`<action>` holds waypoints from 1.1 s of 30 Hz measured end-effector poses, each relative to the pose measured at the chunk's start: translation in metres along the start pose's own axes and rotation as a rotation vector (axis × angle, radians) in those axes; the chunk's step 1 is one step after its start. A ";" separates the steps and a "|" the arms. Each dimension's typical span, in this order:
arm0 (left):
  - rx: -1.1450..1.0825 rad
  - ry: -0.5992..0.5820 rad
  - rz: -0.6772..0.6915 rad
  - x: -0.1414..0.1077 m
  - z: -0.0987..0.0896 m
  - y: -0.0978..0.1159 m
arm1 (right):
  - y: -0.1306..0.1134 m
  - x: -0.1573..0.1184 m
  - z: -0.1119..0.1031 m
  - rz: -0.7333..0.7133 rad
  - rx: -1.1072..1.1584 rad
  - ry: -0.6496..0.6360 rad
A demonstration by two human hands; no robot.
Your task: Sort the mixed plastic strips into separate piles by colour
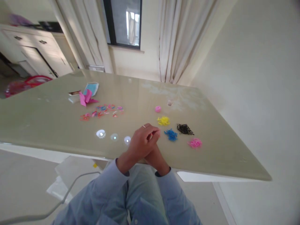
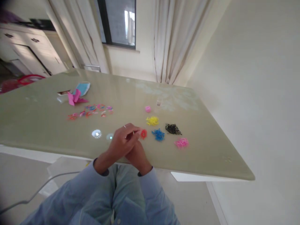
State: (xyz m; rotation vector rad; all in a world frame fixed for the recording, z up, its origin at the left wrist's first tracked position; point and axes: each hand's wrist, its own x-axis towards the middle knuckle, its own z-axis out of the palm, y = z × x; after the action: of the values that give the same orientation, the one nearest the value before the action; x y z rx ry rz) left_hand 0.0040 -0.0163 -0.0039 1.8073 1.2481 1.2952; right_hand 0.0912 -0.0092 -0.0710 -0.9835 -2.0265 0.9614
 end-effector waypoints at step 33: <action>0.457 -0.055 -0.221 -0.045 -0.091 -0.092 | -0.064 0.180 0.094 -0.049 -0.504 -0.277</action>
State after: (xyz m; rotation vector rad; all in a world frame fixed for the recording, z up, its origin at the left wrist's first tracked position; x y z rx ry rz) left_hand -0.1172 -0.0269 -0.0674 1.9168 1.7641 0.8803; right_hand -0.0935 0.0829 -0.0195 -1.0941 -2.5896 0.5914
